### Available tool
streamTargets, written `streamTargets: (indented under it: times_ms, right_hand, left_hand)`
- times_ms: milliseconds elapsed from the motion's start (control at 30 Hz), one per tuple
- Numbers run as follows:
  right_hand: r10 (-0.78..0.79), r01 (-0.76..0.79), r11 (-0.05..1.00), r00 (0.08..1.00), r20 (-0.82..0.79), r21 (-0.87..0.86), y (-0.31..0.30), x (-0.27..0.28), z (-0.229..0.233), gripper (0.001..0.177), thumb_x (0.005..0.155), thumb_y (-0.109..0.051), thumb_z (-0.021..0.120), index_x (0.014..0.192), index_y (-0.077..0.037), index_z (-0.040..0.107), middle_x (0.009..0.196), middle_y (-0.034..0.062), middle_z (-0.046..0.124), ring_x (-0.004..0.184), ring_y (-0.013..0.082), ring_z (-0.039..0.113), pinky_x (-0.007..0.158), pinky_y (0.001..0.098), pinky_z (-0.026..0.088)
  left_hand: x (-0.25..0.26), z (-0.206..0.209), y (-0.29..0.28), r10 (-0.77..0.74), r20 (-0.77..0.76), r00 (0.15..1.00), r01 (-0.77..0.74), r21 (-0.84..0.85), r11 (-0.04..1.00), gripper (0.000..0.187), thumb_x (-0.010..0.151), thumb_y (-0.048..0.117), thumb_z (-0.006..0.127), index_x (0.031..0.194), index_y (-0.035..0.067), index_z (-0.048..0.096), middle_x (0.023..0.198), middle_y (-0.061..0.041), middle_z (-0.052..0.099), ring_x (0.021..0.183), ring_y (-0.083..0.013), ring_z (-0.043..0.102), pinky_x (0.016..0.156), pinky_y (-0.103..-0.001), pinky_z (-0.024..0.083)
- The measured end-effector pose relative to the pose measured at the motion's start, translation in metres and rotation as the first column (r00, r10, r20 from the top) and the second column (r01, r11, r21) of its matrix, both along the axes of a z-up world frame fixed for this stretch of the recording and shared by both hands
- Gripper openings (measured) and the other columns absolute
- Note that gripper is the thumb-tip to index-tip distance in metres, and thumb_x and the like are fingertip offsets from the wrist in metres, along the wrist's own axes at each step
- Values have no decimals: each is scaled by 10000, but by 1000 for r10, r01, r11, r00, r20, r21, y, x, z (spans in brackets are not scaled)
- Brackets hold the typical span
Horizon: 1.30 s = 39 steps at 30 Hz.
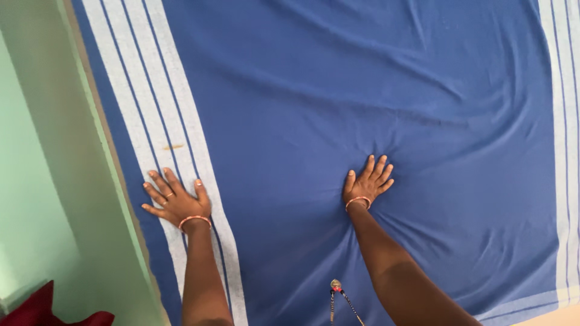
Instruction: The person smooths a blue bed sheet with white stripes on a bed using both hands. They repeatedly press and glide their hands across the surface to remove wrinkles and flatten the fabric.
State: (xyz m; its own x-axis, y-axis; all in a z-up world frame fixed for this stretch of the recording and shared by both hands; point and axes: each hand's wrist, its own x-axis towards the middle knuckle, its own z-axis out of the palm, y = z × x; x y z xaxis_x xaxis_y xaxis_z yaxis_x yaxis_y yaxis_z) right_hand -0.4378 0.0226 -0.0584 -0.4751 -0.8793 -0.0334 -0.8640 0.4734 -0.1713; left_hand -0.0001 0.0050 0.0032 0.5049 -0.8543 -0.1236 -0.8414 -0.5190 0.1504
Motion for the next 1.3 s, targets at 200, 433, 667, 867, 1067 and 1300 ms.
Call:
streamTargets:
  times_ms: [200, 433, 667, 867, 1067, 1300]
  right_hand:
    - [-7, 6, 1000, 1000, 27, 11, -1, 1, -4, 799, 975, -499, 465, 1635, -106, 249, 1728, 141, 49, 1575, 402, -39, 1225, 632, -52]
    - [29, -27, 999, 998, 63, -38, 0, 0, 10, 780, 993, -517, 472, 1640, -135, 261, 1730, 132, 71, 1585, 396, -6, 1237, 636, -24]
    - [232, -232, 973, 973, 17, -13, 21, -15, 38, 760, 1004, -545, 471, 1628, -151, 292, 1721, 139, 94, 1570, 412, 11, 1212, 648, 7]
    - [478, -482, 874, 876, 65, 66, 84, -55, 63, 739, 999, -558, 465, 1615, -176, 323, 1716, 109, 146, 1568, 373, 73, 1229, 591, 80]
    - [416, -423, 897, 906, 80, 127, 152, -92, 76, 747, 953, -577, 484, 1585, -205, 340, 1690, 92, 188, 1552, 359, 106, 1220, 591, 101]
    - [297, -291, 923, 955, 15, 251, 193, -132, 69, 808, 927, -616, 486, 1588, -195, 289, 1688, 98, 150, 1556, 328, 46, 1220, 574, 50]
  left_hand:
    - [-8, 12, -3, -2, 20, 1000, 2, 0, 1000, 835, 955, 484, 492, 1666, 103, 278, 1759, -140, 81, 1604, -382, 17, 1217, -678, -49]
    - [-20, 16, 14, 56, 33, 998, -57, 51, 997, 729, 1030, 482, 402, 1658, 147, 249, 1750, -84, 87, 1597, -307, 14, 1261, -599, -16]
    - [-36, 21, 108, 126, 106, 986, -138, 111, 984, 727, 1033, 499, 356, 1658, 165, 191, 1737, -67, 44, 1587, -305, 32, 1249, -602, 12]
    - [-46, 26, 211, 362, 133, 923, -381, 179, 907, 707, 1053, 511, 335, 1664, 197, 168, 1747, -55, 12, 1587, -336, 53, 1240, -633, 48]
    - [-61, 23, 311, 476, 140, 868, -493, 151, 857, 733, 1047, 514, 338, 1671, 169, 170, 1752, -109, 56, 1598, -359, 89, 1242, -657, 82]
    - [-51, 6, 365, 441, 163, 883, -452, 39, 891, 756, 1086, 500, 394, 1686, 75, 218, 1709, -232, 202, 1562, -421, 179, 1211, -693, 154]
